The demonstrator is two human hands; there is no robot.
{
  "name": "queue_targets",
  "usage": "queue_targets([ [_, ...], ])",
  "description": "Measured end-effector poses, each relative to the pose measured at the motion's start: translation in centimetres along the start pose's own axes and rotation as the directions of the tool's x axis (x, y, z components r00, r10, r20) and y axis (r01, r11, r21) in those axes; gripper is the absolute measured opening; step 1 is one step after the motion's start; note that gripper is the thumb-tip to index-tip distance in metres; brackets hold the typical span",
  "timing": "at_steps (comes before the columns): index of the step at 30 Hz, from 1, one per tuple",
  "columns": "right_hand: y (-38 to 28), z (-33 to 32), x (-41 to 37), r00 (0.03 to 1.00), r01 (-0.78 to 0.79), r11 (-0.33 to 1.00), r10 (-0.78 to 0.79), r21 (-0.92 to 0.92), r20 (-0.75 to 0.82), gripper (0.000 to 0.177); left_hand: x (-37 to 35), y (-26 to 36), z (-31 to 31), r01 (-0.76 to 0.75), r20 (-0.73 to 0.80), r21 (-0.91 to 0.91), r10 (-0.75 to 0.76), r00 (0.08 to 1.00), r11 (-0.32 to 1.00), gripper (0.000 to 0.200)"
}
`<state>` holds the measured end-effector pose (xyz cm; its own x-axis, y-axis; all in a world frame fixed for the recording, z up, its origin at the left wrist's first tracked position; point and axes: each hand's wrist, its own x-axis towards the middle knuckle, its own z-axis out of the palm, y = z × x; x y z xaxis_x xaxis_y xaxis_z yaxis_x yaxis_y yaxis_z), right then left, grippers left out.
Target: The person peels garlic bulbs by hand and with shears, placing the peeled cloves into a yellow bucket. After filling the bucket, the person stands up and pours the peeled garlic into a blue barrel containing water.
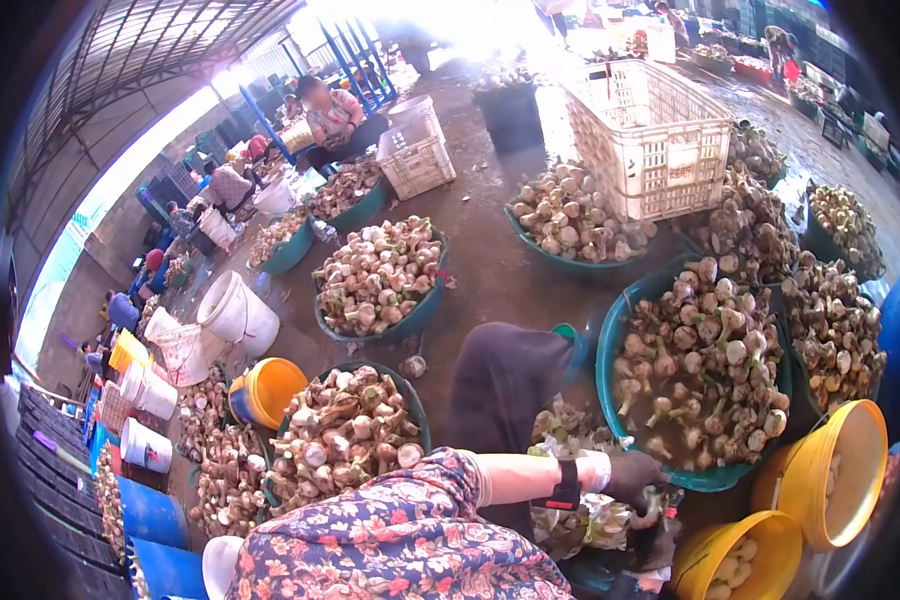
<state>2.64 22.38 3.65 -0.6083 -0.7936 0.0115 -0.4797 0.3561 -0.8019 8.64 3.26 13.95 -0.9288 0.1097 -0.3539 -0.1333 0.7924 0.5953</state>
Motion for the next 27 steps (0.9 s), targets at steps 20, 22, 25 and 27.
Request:
queue_targets([
  [20, -8.9, -2.9, 1.6, 0.990, -0.108, 0.757, 0.139, 0.644, 0.002, 0.040, 0.1, -4.8, 7.1, -0.056, -0.062, -0.998, -0.188, 0.980, 0.039, 0.032],
  [22, -8.4, -2.8, 1.8, 0.985, -0.143, 0.570, 0.162, 0.809, 0.060, 0.053, -2.0, -2.7, 3.9, -0.055, -0.003, -0.949, -0.166, 0.986, -0.310, 0.029],
  [25, -5.3, -1.4, 1.4, 0.989, -0.113, 0.713, 0.147, 0.692, 0.009, 0.061, -2.2, -4.4, 3.3, -0.084, -0.039, -0.951, -0.153, 0.987, -0.297, 0.036],
  [27, -7.7, -2.6, 1.2, 0.986, 0.115, 0.962, -0.081, 0.248, -0.145, 0.064, -2.2, -4.3, 2.7, -0.049, -0.004, -0.939, -0.132, 0.991, -0.341, 0.040],
])
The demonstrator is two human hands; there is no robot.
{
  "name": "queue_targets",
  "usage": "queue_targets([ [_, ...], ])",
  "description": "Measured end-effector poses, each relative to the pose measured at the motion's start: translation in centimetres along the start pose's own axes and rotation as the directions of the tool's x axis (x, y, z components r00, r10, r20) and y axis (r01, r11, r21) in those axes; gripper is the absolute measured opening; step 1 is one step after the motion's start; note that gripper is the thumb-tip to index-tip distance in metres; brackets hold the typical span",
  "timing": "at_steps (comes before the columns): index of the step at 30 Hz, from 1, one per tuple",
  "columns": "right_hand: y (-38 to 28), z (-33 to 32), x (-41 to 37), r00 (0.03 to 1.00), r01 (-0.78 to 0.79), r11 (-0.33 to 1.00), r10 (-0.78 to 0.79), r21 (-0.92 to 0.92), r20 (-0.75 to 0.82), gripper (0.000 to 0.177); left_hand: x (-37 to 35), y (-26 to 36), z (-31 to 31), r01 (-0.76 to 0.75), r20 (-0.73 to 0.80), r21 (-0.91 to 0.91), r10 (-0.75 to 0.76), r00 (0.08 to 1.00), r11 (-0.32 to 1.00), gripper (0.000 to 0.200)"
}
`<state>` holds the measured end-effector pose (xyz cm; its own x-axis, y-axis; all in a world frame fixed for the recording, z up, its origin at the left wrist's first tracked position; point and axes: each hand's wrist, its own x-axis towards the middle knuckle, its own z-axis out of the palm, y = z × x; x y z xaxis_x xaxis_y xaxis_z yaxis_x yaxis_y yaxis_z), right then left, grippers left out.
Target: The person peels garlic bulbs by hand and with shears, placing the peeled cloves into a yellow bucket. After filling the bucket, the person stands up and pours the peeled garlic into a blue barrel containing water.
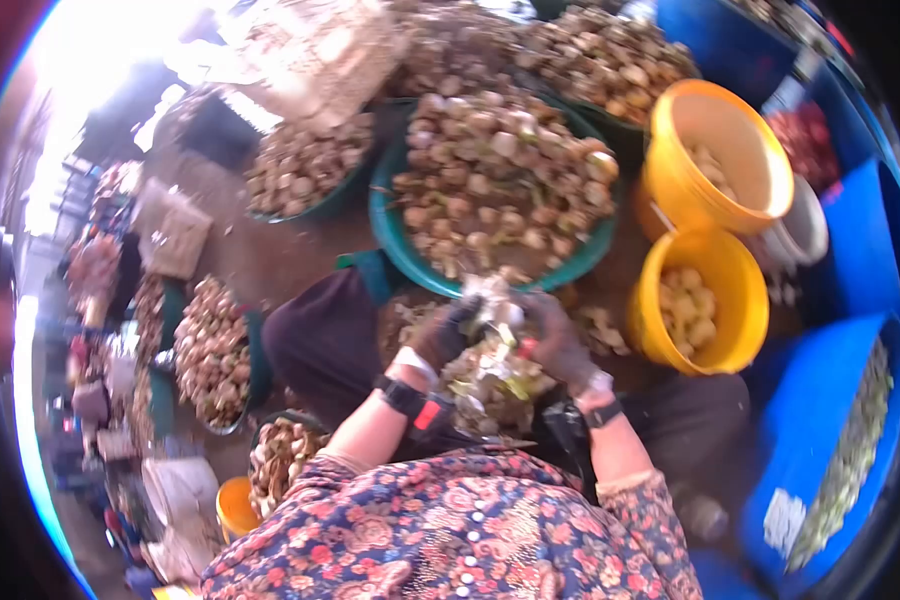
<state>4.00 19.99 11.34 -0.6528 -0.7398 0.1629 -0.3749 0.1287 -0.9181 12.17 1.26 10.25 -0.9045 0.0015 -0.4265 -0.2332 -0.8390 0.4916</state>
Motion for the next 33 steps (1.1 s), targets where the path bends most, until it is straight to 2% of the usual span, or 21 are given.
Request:
queue_targets([
  [1, -1.0, 0.6, -0.3, 0.997, -0.074, 0.997, 0.073, 0.038, 0.036, 0.066, 0.0, 0.3, 0.0, 0.077, -0.039, -0.032, -0.078, 0.996, 0.997, 0.037],
  [2, -1.5, 1.3, -0.5, 0.999, -0.045, 0.999, 0.045, -0.021, 0.027, 0.063, 0.4, -0.6, -1.4, 0.011, -0.087, 0.183, 0.005, 0.996, 0.983, 0.034],
  [3, -1.7, 1.9, -0.5, 1.000, -0.004, 0.997, 0.006, -0.078, 0.026, 0.059, 0.8, -1.0, -1.9, -0.010, -0.103, 0.207, 0.032, 0.994, 0.978, 0.032],
  [4, -0.8, 2.5, -0.6, 0.998, -0.042, 0.998, 0.044, 0.045, -0.043, 0.056, 1.0, -1.2, -2.0, -0.029, -0.120, 0.232, 0.058, 0.991, 0.972, 0.031],
  [6, 0.5, 3.8, -0.2, 0.978, -0.086, 0.951, 0.138, 0.297, -0.158, 0.048, 1.2, -1.1, -1.5, 0.035, -0.124, -0.116, -0.050, 0.991, 0.993, 0.030],
  [7, 0.5, 3.5, -0.4, 0.957, -0.188, 0.837, 0.274, 0.515, -0.097, 0.044, 0.9, -1.1, -1.0, -0.004, -0.139, -0.111, -0.012, 0.990, 0.994, 0.031],
  [9, 0.7, 1.7, -0.2, 0.880, -0.333, 0.454, 0.465, 0.827, 0.099, 0.036, 0.2, -0.7, 0.8, -0.087, -0.158, -0.102, 0.070, 0.985, 0.991, 0.033],
  [11, 0.8, 0.5, -0.2, 0.856, -0.325, 0.361, 0.506, 0.874, 0.109, 0.031, -2.3, 0.8, 3.8, -0.129, -0.101, 0.176, 0.148, 0.984, 0.976, 0.040],
  [12, 1.1, 0.0, -0.2, 0.830, -0.312, 0.268, 0.544, 0.912, 0.124, 0.032, -3.1, 1.9, 2.7, -0.098, 0.001, 0.618, 0.124, 0.992, 0.780, 0.039],
  [14, 2.4, -1.0, -0.2, 0.813, -0.261, 0.119, 0.562, 0.958, 0.152, 0.033, -4.2, 4.3, 1.7, 0.015, 0.051, 0.891, -0.134, 0.990, 0.453, 0.036],
  [15, 4.1, -0.9, -0.4, 0.841, -0.234, 0.194, 0.532, 0.952, 0.098, 0.033, -4.7, 5.1, 2.4, 0.138, 0.025, 0.864, -0.315, 0.949, 0.485, 0.036],
  [16, 6.2, -0.3, -0.6, 0.867, -0.207, 0.267, 0.496, 0.941, 0.050, 0.033, -4.3, 5.6, 3.7, 0.096, -0.021, 0.985, -0.450, 0.893, 0.146, 0.039],
  [17, 7.2, 0.1, -0.8, 0.891, -0.181, 0.336, 0.455, 0.924, 0.009, 0.032, -4.0, 4.8, 2.8, -0.019, 0.081, 0.991, -0.468, 0.880, 0.135, 0.046],
  [19, 3.9, -1.2, -0.3, 0.887, -0.230, 0.547, 0.457, 0.805, -0.057, 0.031, -3.1, 3.8, 3.4, -0.175, 0.133, 0.919, -0.141, 0.981, -0.353, 0.049],
  [20, 2.3, -1.8, 0.3, 0.894, -0.211, 0.524, 0.444, 0.825, -0.053, 0.031, -1.9, 3.2, 3.0, -0.067, 0.068, 0.996, 0.006, 0.998, -0.052, 0.051],
  [21, 1.1, -2.2, 0.7, 0.900, -0.193, 0.501, 0.433, 0.844, -0.051, 0.031, -1.1, 2.9, 4.1, -0.108, 0.077, 0.965, 0.135, 0.988, 0.240, 0.039],
  [23, -0.1, -2.3, 0.7, 0.915, -0.224, 0.522, 0.404, 0.823, -0.007, 0.037, 1.3, 2.1, 4.5, -0.152, 0.044, 0.780, 0.190, 0.981, 0.607, 0.039],
  [26, -0.5, -1.2, 1.0, 0.945, -0.160, 0.458, 0.326, 0.874, 0.002, 0.043, 2.3, 1.7, 5.4, -0.136, 0.112, 0.831, 0.077, 0.991, 0.539, 0.028],
  [29, 0.8, -0.8, 0.2, 0.937, -0.223, 0.517, 0.346, 0.826, 0.037, 0.039, 2.7, 1.1, 3.7, -0.128, 0.094, 0.873, 0.095, 0.991, 0.471, 0.020],
  [30, 1.3, -0.5, 0.4, 0.927, -0.197, 0.469, 0.374, 0.861, 0.009, 0.032, 2.2, 1.0, 4.5, -0.145, 0.068, 0.844, 0.166, 0.984, 0.516, 0.015],
  [33, 2.8, -0.6, 0.5, 0.738, -0.316, 0.271, 0.673, 0.909, 0.055, 0.021, -0.4, 1.8, 5.7, -0.185, 0.163, 0.845, 0.086, 0.983, 0.502, 0.009],
])
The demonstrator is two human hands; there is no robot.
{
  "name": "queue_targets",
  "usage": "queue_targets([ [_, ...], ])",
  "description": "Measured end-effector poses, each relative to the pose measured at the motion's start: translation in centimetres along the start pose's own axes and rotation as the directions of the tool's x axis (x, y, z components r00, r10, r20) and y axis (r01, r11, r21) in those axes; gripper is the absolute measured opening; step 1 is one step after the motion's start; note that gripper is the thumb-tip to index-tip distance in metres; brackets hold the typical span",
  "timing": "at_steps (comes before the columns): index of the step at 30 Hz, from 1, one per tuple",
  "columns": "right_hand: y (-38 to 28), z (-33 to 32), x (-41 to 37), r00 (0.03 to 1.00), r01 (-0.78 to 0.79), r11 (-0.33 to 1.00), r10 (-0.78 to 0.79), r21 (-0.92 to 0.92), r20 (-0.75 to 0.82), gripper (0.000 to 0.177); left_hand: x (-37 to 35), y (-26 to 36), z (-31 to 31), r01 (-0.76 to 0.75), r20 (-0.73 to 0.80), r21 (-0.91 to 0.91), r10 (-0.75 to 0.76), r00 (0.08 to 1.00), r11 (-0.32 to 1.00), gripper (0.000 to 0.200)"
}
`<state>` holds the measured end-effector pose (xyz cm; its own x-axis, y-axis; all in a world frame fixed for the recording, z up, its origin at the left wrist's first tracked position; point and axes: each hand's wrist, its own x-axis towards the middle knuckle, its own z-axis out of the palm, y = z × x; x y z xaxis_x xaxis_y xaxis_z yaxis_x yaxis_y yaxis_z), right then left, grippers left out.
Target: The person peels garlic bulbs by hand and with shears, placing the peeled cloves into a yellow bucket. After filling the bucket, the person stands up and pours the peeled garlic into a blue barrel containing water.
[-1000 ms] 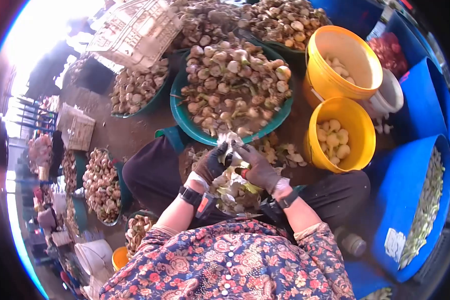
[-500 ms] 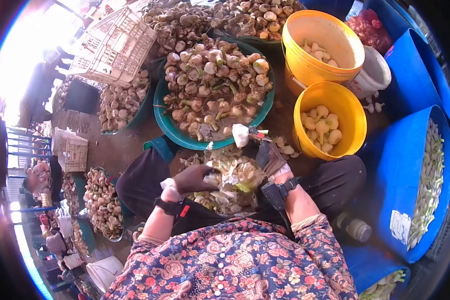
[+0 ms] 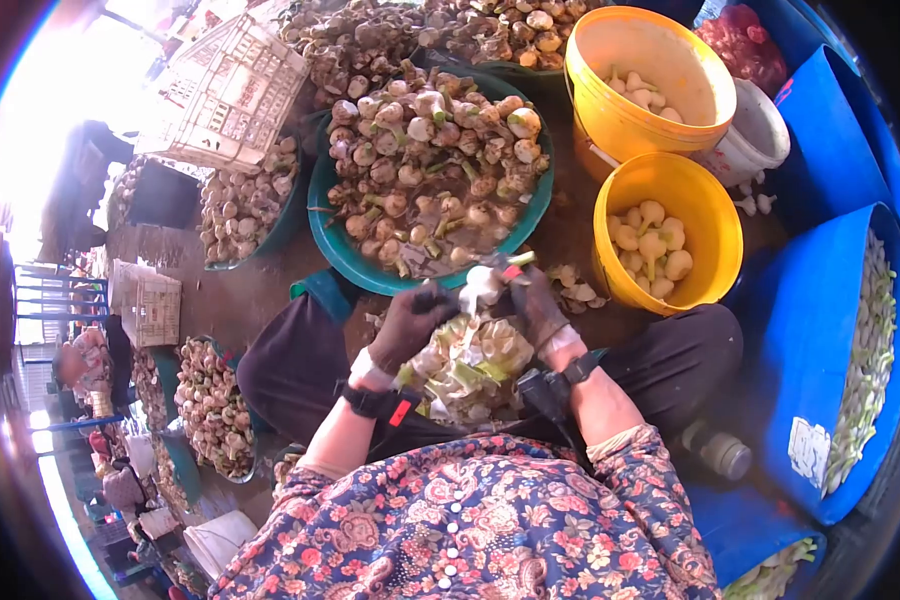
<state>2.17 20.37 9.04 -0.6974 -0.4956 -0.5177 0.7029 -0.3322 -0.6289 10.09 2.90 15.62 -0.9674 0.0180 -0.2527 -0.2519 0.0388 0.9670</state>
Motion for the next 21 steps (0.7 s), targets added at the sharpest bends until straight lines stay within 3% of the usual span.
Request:
queue_targets([
  [1, -0.3, 0.9, 0.1, 0.990, 0.100, 0.990, -0.090, 0.095, -0.106, 0.019, -1.1, 0.5, -0.2, -0.022, 0.111, 0.155, 0.005, 0.994, 0.988, 0.009],
  [2, -1.6, -0.7, 0.0, 0.983, -0.165, 0.986, 0.165, 0.007, -0.079, 0.026, -2.2, 0.1, -0.4, 0.048, 0.214, 0.121, -0.073, 0.974, 0.992, 0.012],
  [4, -0.6, -3.0, 1.2, 0.978, -0.202, 0.974, 0.194, 0.102, 0.080, 0.030, -3.4, 0.9, -1.1, 0.077, 0.391, 0.398, -0.244, 0.887, 0.914, 0.025],
  [7, 0.4, -2.7, 1.3, 0.992, -0.080, 0.991, 0.068, 0.104, 0.110, 0.028, -3.1, -0.1, -2.5, 0.021, 0.386, 0.739, -0.448, 0.807, 0.673, 0.039],
  [8, 0.3, -2.2, 1.1, 0.990, -0.114, 0.985, 0.100, 0.133, 0.103, 0.027, -2.7, -1.1, -3.0, -0.033, 0.317, 0.831, -0.423, 0.849, 0.556, 0.048],
  [10, -0.9, -0.5, -0.2, 0.980, -0.189, 0.964, 0.175, 0.189, 0.091, 0.025, -0.5, -3.6, -4.8, 0.080, 0.162, 0.815, -0.358, 0.919, 0.574, 0.048],
  [11, 0.3, -2.2, 0.9, 0.973, -0.193, 0.968, 0.169, 0.158, 0.154, 0.024, 0.6, -3.8, -5.5, 0.155, 0.018, 0.841, -0.313, 0.949, 0.519, 0.048],
  [13, 1.8, -1.1, 0.4, 0.996, -0.066, 0.997, 0.064, 0.037, 0.056, 0.027, 3.7, -3.7, -6.9, 0.294, -0.206, 0.851, -0.239, 0.949, 0.435, 0.048],
  [15, 2.2, -1.5, 0.4, 0.954, -0.296, 0.903, 0.295, 0.311, 0.052, 0.034, 7.0, -6.5, -9.2, 0.405, -0.358, 0.832, -0.191, 0.914, 0.379, 0.048],
  [18, 1.7, -2.3, 1.3, 0.948, -0.295, 0.846, 0.319, 0.444, 0.021, 0.037, 10.3, -8.2, -10.6, 0.448, -0.389, 0.877, -0.291, 0.874, 0.173, 0.053],
  [19, -0.7, -1.8, 1.2, 0.992, -0.118, 0.872, 0.125, 0.475, 0.017, 0.040, 11.3, -10.0, -11.5, 0.354, -0.319, 0.932, -0.292, 0.902, 0.074, 0.074],
  [20, -4.5, -0.6, 0.3, 0.997, 0.059, 0.864, -0.073, 0.501, 0.009, 0.043, 11.7, -11.0, -12.1, 0.300, -0.272, 0.951, -0.258, 0.927, 0.078, 0.075],
  [21, -8.1, 0.4, -1.1, 0.978, 0.132, 0.796, -0.203, 0.591, 0.055, 0.044, 12.6, -15.0, -13.7, 0.232, -0.225, 0.973, -0.236, 0.945, -0.001, 0.070],
])
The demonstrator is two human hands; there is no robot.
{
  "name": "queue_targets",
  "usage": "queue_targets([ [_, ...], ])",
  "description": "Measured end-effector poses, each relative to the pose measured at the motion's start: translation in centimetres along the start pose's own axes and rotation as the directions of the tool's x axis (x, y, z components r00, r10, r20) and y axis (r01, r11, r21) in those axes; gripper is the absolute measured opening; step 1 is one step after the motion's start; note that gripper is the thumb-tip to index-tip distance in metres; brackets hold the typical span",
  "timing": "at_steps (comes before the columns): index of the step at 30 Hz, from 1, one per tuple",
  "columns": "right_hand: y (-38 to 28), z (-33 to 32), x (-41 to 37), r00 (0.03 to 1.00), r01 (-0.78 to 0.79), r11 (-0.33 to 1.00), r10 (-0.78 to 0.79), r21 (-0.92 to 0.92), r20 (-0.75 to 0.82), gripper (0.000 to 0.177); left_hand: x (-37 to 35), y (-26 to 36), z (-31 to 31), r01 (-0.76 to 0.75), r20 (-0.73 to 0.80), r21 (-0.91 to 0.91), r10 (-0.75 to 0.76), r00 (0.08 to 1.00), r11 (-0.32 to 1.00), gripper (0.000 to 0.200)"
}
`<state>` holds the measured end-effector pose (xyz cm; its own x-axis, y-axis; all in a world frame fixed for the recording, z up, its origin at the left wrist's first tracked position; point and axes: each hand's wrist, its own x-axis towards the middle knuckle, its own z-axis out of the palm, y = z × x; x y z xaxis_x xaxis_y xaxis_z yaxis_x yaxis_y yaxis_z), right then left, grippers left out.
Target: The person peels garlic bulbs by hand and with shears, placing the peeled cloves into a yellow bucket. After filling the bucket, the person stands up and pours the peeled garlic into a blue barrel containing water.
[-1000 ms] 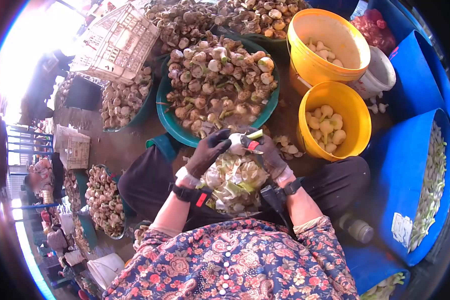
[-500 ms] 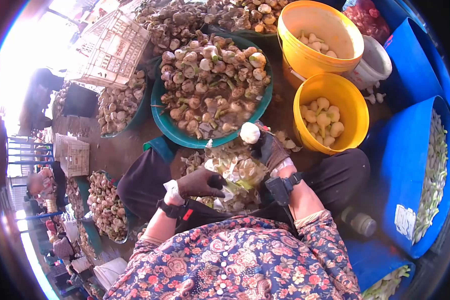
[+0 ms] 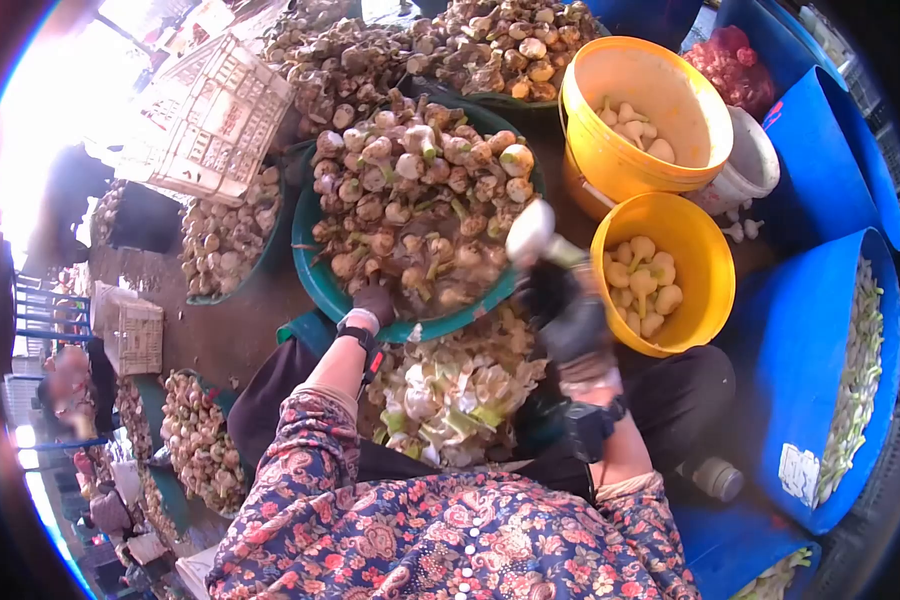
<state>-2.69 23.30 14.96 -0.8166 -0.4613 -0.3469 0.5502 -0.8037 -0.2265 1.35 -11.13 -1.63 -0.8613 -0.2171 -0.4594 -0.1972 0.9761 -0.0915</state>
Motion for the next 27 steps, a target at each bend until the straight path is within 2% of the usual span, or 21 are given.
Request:
queue_targets([
  [1, -2.1, 2.2, -0.6, 0.991, 0.077, 0.991, -0.089, 0.112, 0.101, 0.046, 1.1, -0.5, 1.4, -0.028, 0.035, 0.021, 0.027, 0.999, 0.999, 0.067],
  [2, -3.6, 2.8, -0.4, 0.976, 0.182, 0.983, -0.176, -0.039, 0.125, 0.046, 2.1, -0.9, 2.7, -0.057, 0.071, 0.041, 0.054, 0.996, 0.998, 0.064],
  [3, -4.3, 3.0, -0.3, 0.953, 0.285, 0.940, -0.258, -0.186, 0.159, 0.046, 2.3, -0.9, 1.9, -0.061, 0.154, -0.014, 0.062, 0.986, 0.998, 0.064],
  [4, -4.0, 1.8, 0.1, 0.955, 0.296, 0.929, -0.282, -0.223, 0.093, 0.039, 3.0, -0.9, 1.9, -0.086, 0.166, -0.053, 0.094, 0.982, 0.995, 0.062],
  [5, -3.3, 0.5, 0.3, 0.974, 0.222, 0.912, -0.223, -0.346, 0.037, 0.037, 3.6, -0.8, 1.8, -0.110, 0.177, -0.092, 0.125, 0.976, 0.990, 0.061],
  [7, -1.0, -2.3, 0.2, 0.988, 0.036, 0.831, -0.113, -0.555, -0.104, 0.034, 5.2, -1.7, 4.4, -0.206, 0.077, -0.128, 0.217, 0.973, 0.970, 0.059],
  [8, 0.3, -3.3, 0.1, 0.984, -0.038, 0.768, -0.083, -0.639, -0.158, 0.031, 4.6, -1.3, 4.0, -0.092, 0.145, -0.438, 0.172, 0.974, 0.894, 0.057],
  [9, 2.0, -4.2, 0.1, 0.974, -0.117, 0.700, -0.057, -0.705, -0.218, 0.028, 3.0, -0.4, 2.6, 0.053, 0.229, -0.686, 0.146, 0.962, 0.725, 0.055],
  [10, 3.7, -5.1, 0.6, 0.979, -0.085, 0.611, -0.096, -0.787, -0.180, 0.028, 1.3, 0.7, 0.3, 0.209, 0.313, -0.849, 0.143, 0.939, 0.485, 0.053],
  [11, 5.3, -5.7, 1.2, 0.982, -0.050, 0.509, -0.132, -0.859, -0.135, 0.030, -1.7, 2.4, -2.5, 0.266, 0.322, -0.934, 0.243, 0.915, 0.237, 0.050],
  [13, 6.7, -5.7, 1.5, 0.980, -0.027, 0.258, -0.182, -0.966, -0.076, 0.034, -4.6, 5.1, -3.9, 0.264, 0.284, -0.959, 0.277, 0.918, 0.106, 0.056],
  [15, 7.1, -5.4, 1.1, 0.976, -0.060, -0.032, -0.213, -0.998, -0.052, 0.039, -9.0, 8.4, -8.5, 0.128, 0.143, -0.990, 0.320, 0.937, 0.067, 0.058],
  [16, 7.2, -5.6, 0.9, 0.973, -0.097, -0.034, -0.212, -0.995, -0.087, 0.045, -10.3, 9.6, -9.1, 0.031, 0.056, -0.996, 0.331, 0.942, 0.083, 0.057],
  [17, 7.1, -5.4, 0.5, 0.969, -0.091, -0.088, -0.239, -0.992, -0.068, 0.045, -11.5, 11.3, -9.6, -0.114, -0.102, -0.993, 0.310, 0.945, 0.019, 0.056],
  [19, 6.5, -4.7, 0.1, 0.959, -0.080, -0.199, -0.282, -0.977, -0.021, 0.044, -13.6, 12.9, -11.0, -0.340, -0.266, -0.892, 0.261, 0.928, 0.299, 0.057],
  [20, 6.1, -4.7, 0.0, 0.973, -0.046, -0.118, -0.229, -0.992, -0.018, 0.046, -13.8, 13.1, -10.4, -0.313, -0.255, -0.896, 0.210, 0.944, 0.314, 0.056],
  [23, 5.8, -4.3, -0.4, 0.980, 0.066, -0.309, -0.161, -0.949, 0.121, 0.044, -15.0, 13.0, -12.1, -0.358, -0.298, -0.811, 0.201, 0.933, 0.462, 0.057],
  [24, 5.7, -3.7, -0.7, 0.983, 0.083, -0.224, -0.143, -0.971, 0.117, 0.042, -15.0, 12.6, -11.8, -0.413, -0.368, -0.698, 0.203, 0.908, 0.584, 0.057],
  [26, 5.4, -2.7, -1.3, 0.989, 0.106, -0.049, -0.100, -0.993, 0.110, 0.039, -14.7, 11.9, -11.6, -0.368, -0.289, -0.801, 0.233, 0.928, 0.472, 0.055],
  [27, 5.4, -2.8, -1.4, 0.998, 0.066, 0.150, -0.028, -0.986, 0.063, 0.036, -14.5, 11.5, -11.6, -0.339, -0.251, -0.846, 0.253, 0.934, 0.413, 0.054],
])
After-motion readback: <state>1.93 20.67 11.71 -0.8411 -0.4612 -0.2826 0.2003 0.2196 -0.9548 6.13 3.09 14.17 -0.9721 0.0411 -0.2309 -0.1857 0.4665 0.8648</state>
